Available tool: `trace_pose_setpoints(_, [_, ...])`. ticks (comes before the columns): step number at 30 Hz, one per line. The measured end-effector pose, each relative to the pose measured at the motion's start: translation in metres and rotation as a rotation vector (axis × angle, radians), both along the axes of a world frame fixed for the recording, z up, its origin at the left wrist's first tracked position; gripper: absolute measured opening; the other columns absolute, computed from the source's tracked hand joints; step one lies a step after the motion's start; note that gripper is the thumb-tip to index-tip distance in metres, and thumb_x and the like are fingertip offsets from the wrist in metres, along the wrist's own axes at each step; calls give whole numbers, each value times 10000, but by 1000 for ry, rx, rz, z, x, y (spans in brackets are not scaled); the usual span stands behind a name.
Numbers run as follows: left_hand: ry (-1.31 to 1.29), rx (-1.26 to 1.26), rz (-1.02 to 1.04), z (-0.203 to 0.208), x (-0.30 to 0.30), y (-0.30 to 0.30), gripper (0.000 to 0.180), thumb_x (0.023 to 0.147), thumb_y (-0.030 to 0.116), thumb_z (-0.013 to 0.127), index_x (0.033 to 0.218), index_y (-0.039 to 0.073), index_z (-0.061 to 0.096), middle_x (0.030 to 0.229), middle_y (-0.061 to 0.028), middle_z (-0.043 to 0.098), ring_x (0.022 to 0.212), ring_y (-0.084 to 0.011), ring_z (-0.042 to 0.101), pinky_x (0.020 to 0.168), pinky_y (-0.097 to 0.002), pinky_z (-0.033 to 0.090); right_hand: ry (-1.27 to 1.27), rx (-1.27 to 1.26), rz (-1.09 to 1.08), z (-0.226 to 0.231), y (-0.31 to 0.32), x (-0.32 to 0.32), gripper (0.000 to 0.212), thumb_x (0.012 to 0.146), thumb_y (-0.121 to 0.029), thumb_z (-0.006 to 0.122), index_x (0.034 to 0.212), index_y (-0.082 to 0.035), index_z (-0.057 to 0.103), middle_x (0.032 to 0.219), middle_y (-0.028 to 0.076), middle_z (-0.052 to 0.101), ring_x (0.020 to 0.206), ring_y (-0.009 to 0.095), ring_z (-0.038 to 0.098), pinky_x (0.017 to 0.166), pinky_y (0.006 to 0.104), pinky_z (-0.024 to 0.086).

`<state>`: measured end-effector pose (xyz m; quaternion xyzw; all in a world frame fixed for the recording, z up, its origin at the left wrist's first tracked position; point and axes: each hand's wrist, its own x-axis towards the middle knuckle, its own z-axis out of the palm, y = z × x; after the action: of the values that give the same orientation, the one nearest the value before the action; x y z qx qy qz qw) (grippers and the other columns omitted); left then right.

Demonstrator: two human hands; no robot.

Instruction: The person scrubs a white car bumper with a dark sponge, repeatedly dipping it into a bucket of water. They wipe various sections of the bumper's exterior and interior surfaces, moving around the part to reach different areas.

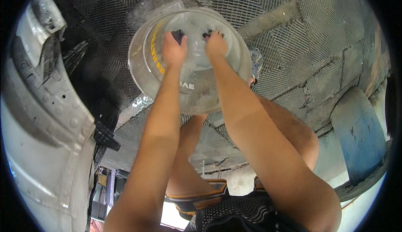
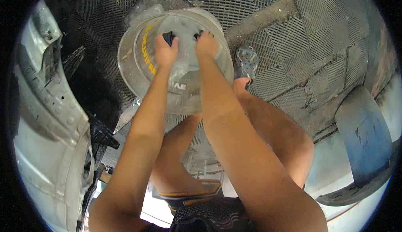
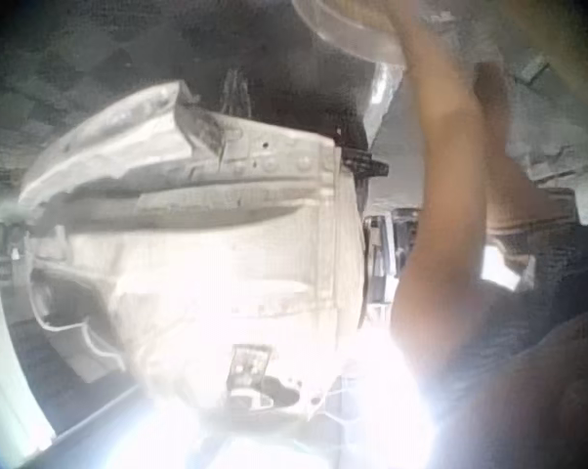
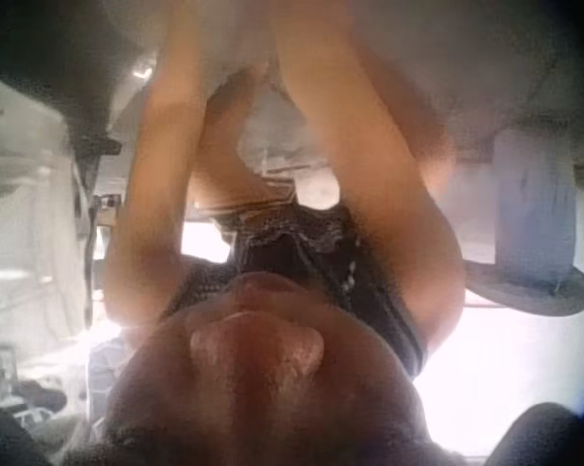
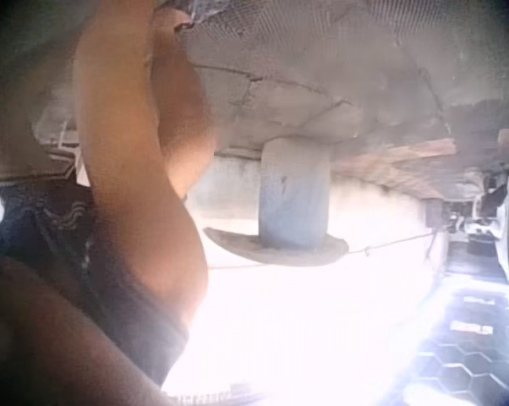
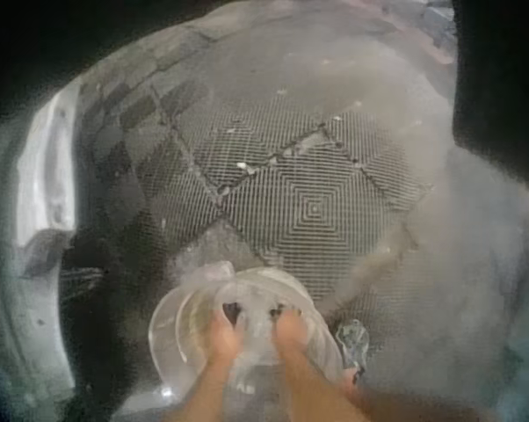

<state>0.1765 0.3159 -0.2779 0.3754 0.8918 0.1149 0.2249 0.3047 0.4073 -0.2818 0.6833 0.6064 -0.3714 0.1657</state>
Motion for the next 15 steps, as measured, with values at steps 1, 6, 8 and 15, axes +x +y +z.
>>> trace_pose_setpoints(1, [180,15,-39,-12,3,-6,542,863,273,756,1316,50,558,1256,-230,641,1067,-445,683,880,-489,573,-31,-65,80,-12,-10,1,332,950,-256,676,1199,-37,663,1187,217,726,1123,392,700,958,487,554])
trace_pose_setpoints(6, [-306,-385,3,32,5,-17,597,816,287,824,1300,48,569,1291,-248,631,1068,-420,690,876,-503,576,-3,-64,220,12,-28,3,340,929,-221,677,1199,-14,662,1201,225,721,1125,411,699,952,499,569])
trace_pose_setpoints(8, [-713,-106,412,96,4,-9,584,779,267,864,1254,45,607,1188,-190,680,999,-354,722,843,-465,595,42,60,85,48,-23,9,312,928,-193,680,1183,-14,671,1162,217,728,1081,408,708,953,486,561])
trace_pose_setpoints(15, [-1406,410,843,414,-7,9,369,792,-67,741,1109,7,567,1061,-146,662,893,-274,714,787,-475,669,871,106,-780,291,-28,-27,376,1000,-103,658,1354,21,624,1195,131,739,1079,227,690,933,381,530])
